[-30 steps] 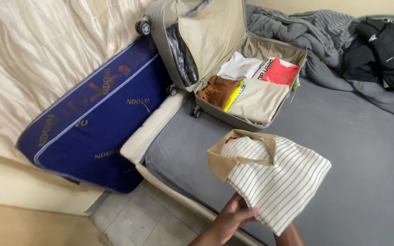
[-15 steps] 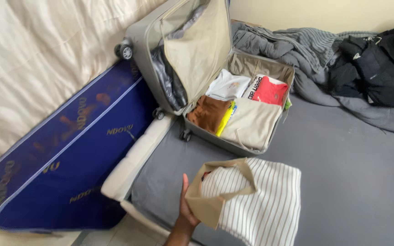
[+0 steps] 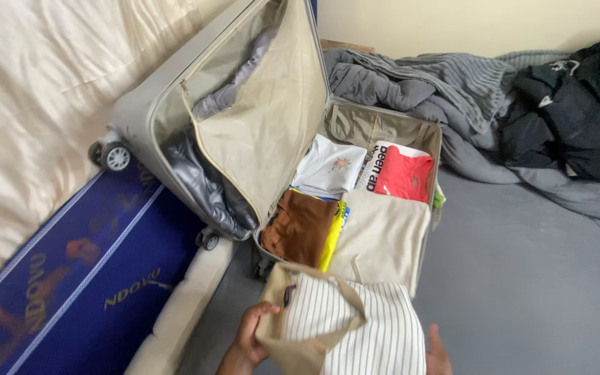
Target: The person picks up and folds a white jersey and a neon green tank top on a bed, then places them into an open suitcase.
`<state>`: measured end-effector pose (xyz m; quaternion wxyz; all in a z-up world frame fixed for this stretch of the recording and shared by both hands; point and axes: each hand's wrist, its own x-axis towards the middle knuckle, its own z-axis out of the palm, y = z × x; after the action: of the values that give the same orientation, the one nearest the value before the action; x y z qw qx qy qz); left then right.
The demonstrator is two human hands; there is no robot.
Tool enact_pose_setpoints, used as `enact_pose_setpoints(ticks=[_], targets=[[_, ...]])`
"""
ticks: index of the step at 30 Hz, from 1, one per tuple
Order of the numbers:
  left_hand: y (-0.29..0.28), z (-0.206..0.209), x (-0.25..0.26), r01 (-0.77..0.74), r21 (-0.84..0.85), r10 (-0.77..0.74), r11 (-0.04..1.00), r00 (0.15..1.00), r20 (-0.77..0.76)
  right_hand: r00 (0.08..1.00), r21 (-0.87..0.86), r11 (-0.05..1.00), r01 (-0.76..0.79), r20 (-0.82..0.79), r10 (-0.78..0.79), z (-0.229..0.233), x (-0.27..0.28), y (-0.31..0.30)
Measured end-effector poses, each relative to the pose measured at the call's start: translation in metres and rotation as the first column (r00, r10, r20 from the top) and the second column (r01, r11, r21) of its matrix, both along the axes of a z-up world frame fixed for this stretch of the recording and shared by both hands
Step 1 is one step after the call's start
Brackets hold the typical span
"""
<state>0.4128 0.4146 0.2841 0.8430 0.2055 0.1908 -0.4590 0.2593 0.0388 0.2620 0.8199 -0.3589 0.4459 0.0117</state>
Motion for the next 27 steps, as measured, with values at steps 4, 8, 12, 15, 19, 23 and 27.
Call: enact_pose_setpoints(ticks=[4,8,12,15,19,23,27], targets=[[-0.020,-0.047,0.113,0.025,0.111,-0.044,0.994,0.984,0.170,0.989,-0.124,0.988,-0.090,-0.130,0.073,0.026,0.077,0.018],[-0.071,-0.065,0.274,0.207,0.155,-0.249,0.966,0.907,0.340,0.987,-0.341,0.935,-0.094,0.089,0.132,0.067,0.195,0.002],[-0.153,-0.043,0.435,0.182,0.741,-0.699,0.647,0.530,0.480,0.947,-0.484,0.875,-0.016,0.272,0.168,0.065,0.328,-0.042],[-0.209,-0.082,0.514,-0.162,0.952,-0.871,0.258,0.387,0.302,0.909,-0.477,0.879,0.021,0.375,0.182,0.020,0.407,-0.071],[-0.244,-0.186,0.564,-0.508,0.845,-0.765,0.170,0.472,0.438,0.858,-0.401,0.916,0.001,0.471,0.205,-0.090,0.472,-0.082],[-0.234,-0.241,0.537,-0.620,0.781,-0.718,0.076,0.510,0.474,0.906,-0.515,0.857,0.039,0.380,0.187,-0.157,0.483,-0.082],[-0.236,-0.209,0.486,-0.737,0.652,-0.821,-0.177,0.475,0.315,0.880,-0.586,0.810,0.023,0.396,0.262,-0.146,0.464,-0.082]])
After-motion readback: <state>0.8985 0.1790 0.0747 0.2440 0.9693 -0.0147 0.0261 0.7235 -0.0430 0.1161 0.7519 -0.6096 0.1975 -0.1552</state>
